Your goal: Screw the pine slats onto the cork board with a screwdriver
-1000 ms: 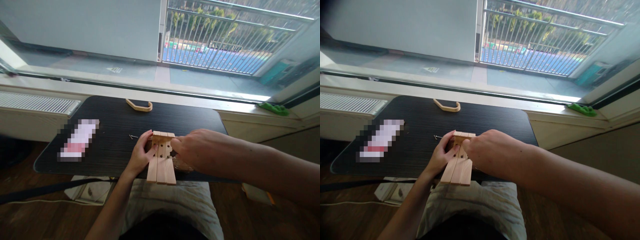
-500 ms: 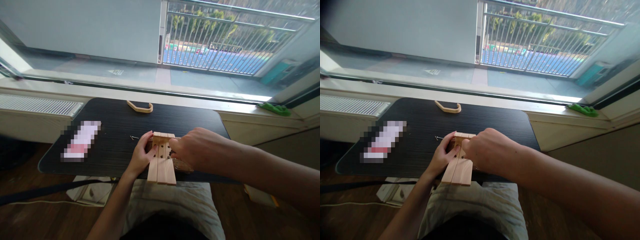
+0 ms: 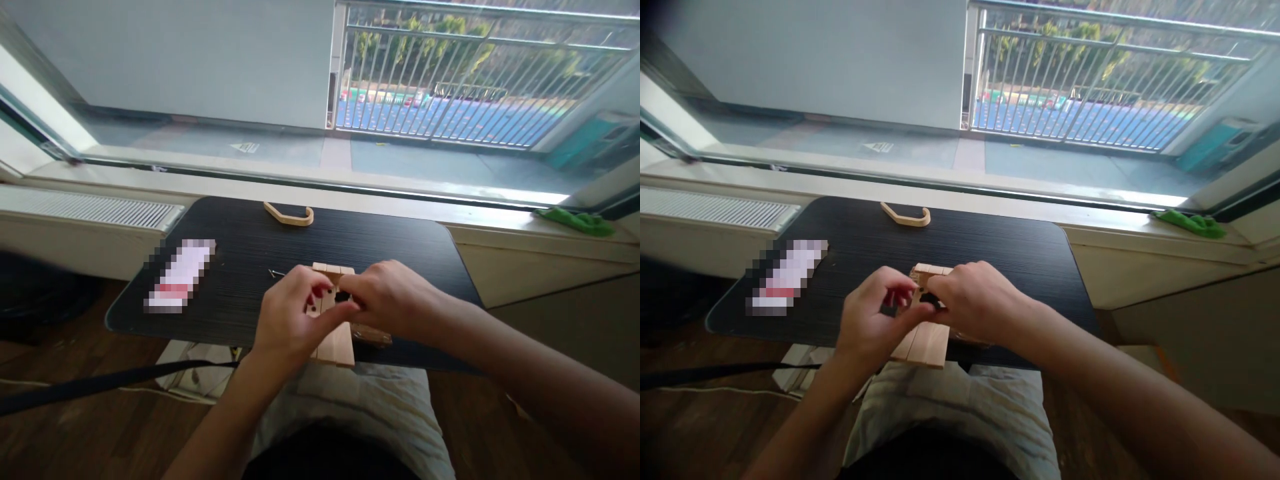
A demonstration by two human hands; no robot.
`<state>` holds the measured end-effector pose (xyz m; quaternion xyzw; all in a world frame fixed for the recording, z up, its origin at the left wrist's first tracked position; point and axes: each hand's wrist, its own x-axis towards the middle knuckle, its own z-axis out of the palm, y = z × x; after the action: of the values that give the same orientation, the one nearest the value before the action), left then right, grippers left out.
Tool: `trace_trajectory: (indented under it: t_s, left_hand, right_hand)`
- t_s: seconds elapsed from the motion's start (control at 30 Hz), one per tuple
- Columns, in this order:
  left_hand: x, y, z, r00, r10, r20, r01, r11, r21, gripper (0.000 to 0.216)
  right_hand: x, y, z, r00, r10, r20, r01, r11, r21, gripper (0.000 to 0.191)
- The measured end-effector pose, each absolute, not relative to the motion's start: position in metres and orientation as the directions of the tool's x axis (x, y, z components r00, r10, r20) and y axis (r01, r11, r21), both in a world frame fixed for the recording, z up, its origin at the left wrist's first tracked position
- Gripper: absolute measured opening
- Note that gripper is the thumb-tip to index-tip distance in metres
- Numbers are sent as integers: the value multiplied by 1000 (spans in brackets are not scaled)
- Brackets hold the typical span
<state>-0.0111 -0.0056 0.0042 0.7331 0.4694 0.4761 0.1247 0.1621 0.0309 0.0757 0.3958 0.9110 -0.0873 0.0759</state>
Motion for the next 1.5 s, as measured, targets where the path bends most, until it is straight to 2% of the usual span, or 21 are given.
trace_trajectory:
  t_s: [0.03, 0.1, 0.23, 0.37, 0.47, 0.57, 0.63, 0.83, 1.0, 1.13, 1.33, 1.5]
  left_hand:
    - [-7, -5, 12, 195, 779, 597, 569, -585, 578, 18]
    - [-1, -1, 21, 263, 738, 621, 575, -637, 513, 21]
    - [3, 6, 24, 336, 729, 596, 661, -633, 403, 33]
    - [7, 8, 30, 477, 737, 478, 782, -605, 152, 42]
    - [15, 6, 41, 511, 787, 347, 842, -539, -18, 41]
    - [22, 5, 52, 460, 857, 231, 888, -446, -113, 41]
    - [26, 7, 57, 456, 873, 175, 889, -435, -142, 42]
    - [31, 25, 61, 569, 819, 77, 815, -548, -189, 42]
    - [31, 30, 65, 601, 799, -8, 777, -587, -227, 26]
    - [29, 31, 65, 661, 750, -21, 726, -645, -239, 23]
    - [29, 29, 61, 751, 661, 8, 649, -735, -195, 21]
    - [29, 32, 67, 827, 560, -55, 549, -824, -139, 19]
  right_hand:
    - [164, 30, 69, -674, 720, -166, 739, 660, -137, 21]
    - [169, 27, 54, -655, 752, -69, 745, 628, -226, 14]
    - [182, 19, 28, -586, 809, 37, 730, 547, -410, 18]
    - [199, 11, 7, -419, 906, 64, 732, 379, -566, 16]
    - [208, 11, -10, -269, 956, 119, 751, 285, -596, 17]
    - [211, 14, -26, -193, 950, 245, 765, 302, -569, 16]
    - [209, 18, -36, -179, 942, 285, 788, 310, -532, 17]
    - [191, 19, -57, -94, 972, 216, 839, 194, -508, 28]
    - [182, 16, -62, -30, 981, 192, 844, 128, -521, 30]
    - [183, 17, -61, -32, 985, 172, 835, 121, -537, 31]
    - [184, 17, -63, -10, 982, 188, 820, 116, -561, 27]
    - [185, 17, -65, -11, 978, 209, 794, 136, -592, 29]
